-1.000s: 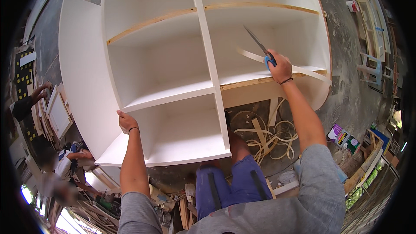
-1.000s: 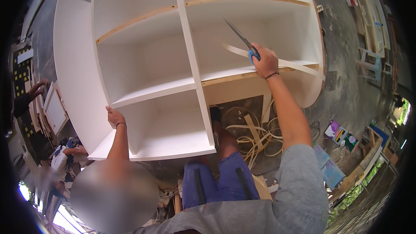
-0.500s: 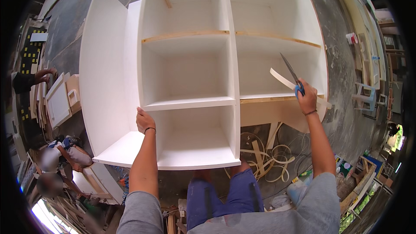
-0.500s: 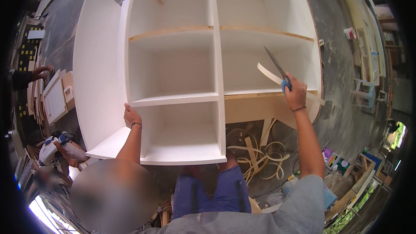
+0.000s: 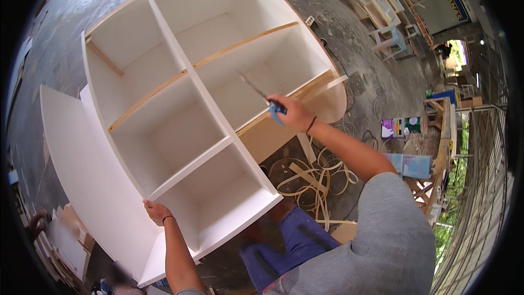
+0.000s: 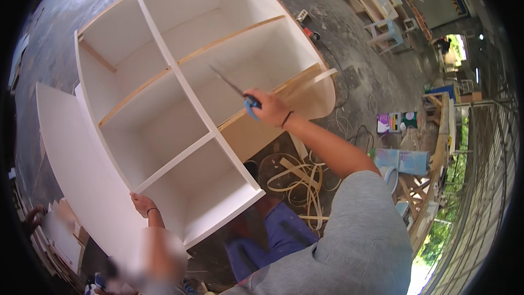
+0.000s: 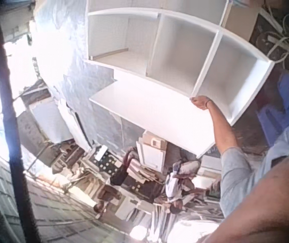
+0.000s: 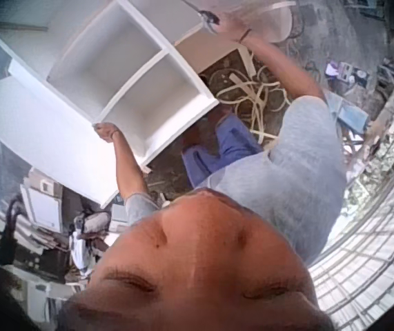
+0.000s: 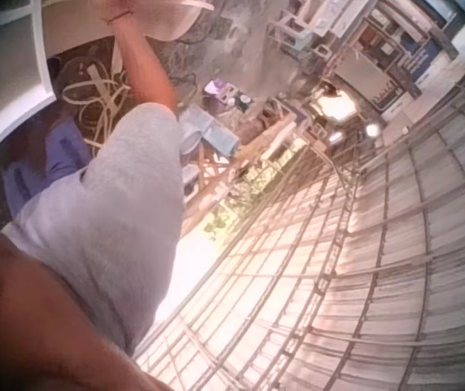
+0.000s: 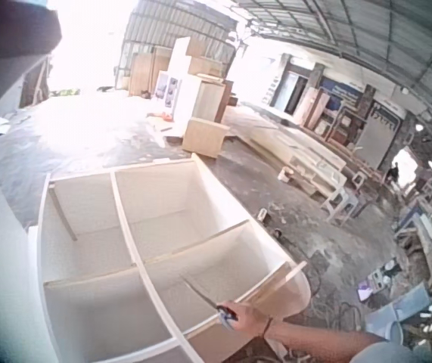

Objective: The person applies thin wooden edge banding to the edges of a white multi-compartment cabinet. They measure and cut the banding with scissors, then press it along the edges of the cabinet compartments.

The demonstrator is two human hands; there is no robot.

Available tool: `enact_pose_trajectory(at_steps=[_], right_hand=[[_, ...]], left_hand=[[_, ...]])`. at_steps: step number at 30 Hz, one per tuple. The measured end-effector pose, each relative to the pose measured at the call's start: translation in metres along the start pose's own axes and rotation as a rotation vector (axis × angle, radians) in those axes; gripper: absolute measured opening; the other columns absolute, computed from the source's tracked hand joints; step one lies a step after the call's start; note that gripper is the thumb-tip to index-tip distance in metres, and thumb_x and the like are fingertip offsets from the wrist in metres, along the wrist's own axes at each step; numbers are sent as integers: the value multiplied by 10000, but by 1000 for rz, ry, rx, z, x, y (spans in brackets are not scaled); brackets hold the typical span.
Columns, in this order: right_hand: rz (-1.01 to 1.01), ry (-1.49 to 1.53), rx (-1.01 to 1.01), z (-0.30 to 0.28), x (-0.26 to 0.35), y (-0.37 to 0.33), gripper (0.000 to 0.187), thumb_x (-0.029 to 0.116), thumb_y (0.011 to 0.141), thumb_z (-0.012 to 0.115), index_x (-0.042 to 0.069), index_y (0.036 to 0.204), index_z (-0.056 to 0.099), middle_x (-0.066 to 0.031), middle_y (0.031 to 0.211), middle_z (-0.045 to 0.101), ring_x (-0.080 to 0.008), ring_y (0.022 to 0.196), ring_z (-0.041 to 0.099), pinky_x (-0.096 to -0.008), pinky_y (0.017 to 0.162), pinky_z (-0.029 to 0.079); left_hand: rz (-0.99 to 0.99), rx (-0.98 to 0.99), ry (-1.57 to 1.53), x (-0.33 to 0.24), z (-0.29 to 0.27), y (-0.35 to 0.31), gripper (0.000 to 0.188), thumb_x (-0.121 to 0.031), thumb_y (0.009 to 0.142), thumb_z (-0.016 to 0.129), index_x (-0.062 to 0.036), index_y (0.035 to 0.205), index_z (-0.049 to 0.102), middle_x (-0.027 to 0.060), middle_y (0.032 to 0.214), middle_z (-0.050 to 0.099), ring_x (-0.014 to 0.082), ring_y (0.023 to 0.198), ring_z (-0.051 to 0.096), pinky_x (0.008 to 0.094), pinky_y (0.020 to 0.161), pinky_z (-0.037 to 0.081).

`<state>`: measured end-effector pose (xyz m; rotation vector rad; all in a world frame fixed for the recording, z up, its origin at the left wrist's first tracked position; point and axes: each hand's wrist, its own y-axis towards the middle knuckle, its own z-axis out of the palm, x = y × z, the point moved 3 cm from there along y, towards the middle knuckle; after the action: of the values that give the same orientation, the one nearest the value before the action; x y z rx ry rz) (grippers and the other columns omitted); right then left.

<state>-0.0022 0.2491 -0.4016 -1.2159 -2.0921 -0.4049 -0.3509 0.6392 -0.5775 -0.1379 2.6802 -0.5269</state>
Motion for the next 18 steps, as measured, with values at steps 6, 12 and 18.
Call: enact_pose_trajectory(at_steps=[6,12,18], right_hand=[[20,174,60,71,-1,-68,372,171,781,725,75,1116,595,-141,851,651,-327,761,646,-382,679,516],[-9,226,142,128,17,-113,495,146,779,706,27,1229,538,-159,938,644,-339,837,639,-401,730,527],[-115,-4,55,145,10,-109,462,147,797,686,21,1224,563,-137,976,619,-320,912,604,-398,788,501]], left_hand=[[247,-65,-101,29,16,33,572,-480,992,337,-30,1298,509,203,1354,500,368,1235,471,441,1040,359],[1004,-111,-9,-23,8,-66,586,-370,939,575,22,1350,427,227,1447,380,379,1346,348,478,1116,260],[947,346,-228,-87,41,-170,568,-300,925,607,18,1356,416,217,1426,399,373,1336,361,450,1108,275]])
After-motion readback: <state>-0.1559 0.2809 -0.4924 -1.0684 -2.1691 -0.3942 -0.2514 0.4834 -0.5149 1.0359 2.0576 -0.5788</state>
